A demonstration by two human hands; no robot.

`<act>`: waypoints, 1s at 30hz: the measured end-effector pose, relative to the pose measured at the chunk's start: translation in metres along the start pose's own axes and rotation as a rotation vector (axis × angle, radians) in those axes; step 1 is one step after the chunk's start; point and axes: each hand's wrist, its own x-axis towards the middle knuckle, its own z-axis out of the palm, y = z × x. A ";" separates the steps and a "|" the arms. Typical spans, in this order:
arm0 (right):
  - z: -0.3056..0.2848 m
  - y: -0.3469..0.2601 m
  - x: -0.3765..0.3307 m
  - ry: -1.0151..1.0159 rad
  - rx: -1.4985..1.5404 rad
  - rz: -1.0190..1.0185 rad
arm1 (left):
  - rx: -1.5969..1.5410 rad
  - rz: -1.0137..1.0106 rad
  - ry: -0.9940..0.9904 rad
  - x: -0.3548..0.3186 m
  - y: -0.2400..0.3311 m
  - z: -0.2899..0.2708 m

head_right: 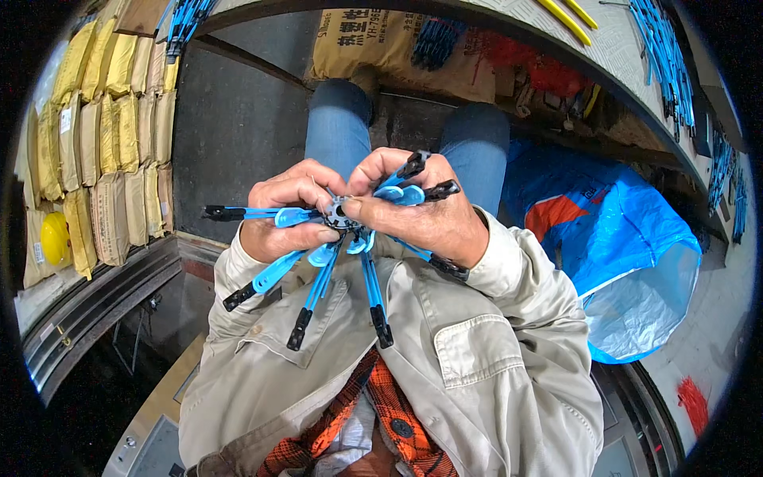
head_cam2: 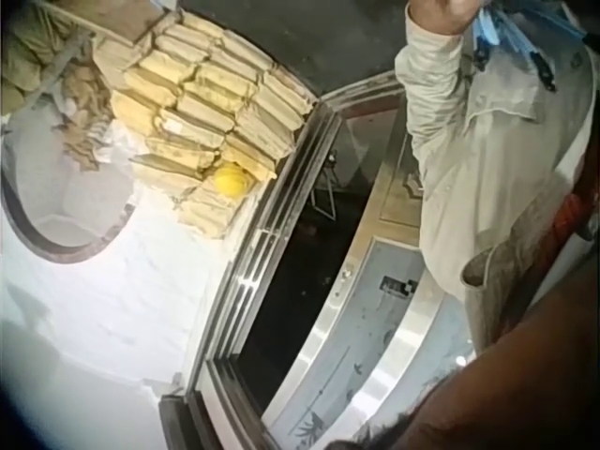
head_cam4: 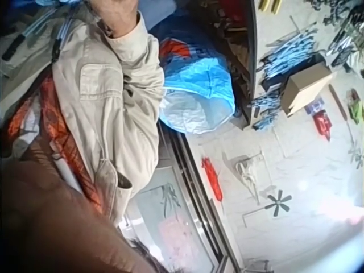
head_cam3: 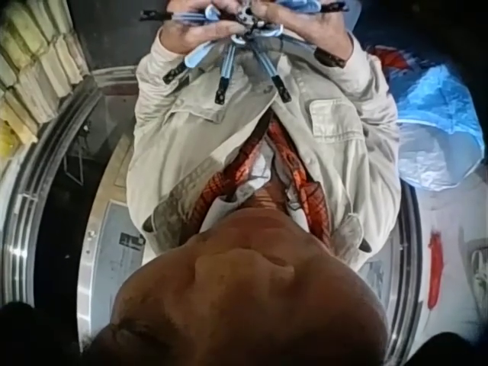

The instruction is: Assembling a wire harness by inserting blue cables into a central hub and securing them.

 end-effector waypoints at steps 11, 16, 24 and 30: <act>0.001 0.006 0.000 -0.012 0.019 -0.034 | 0.084 0.000 0.159 -0.014 0.000 0.012; -0.006 0.005 0.002 -0.168 0.039 -0.032 | -0.105 -0.139 0.391 -0.018 0.007 0.026; -0.002 0.022 -0.004 -0.067 -0.060 -0.302 | 0.225 0.022 0.213 -0.020 0.008 0.012; 0.005 0.024 -0.001 0.046 -0.128 -0.404 | 0.277 0.008 0.202 -0.021 0.011 0.014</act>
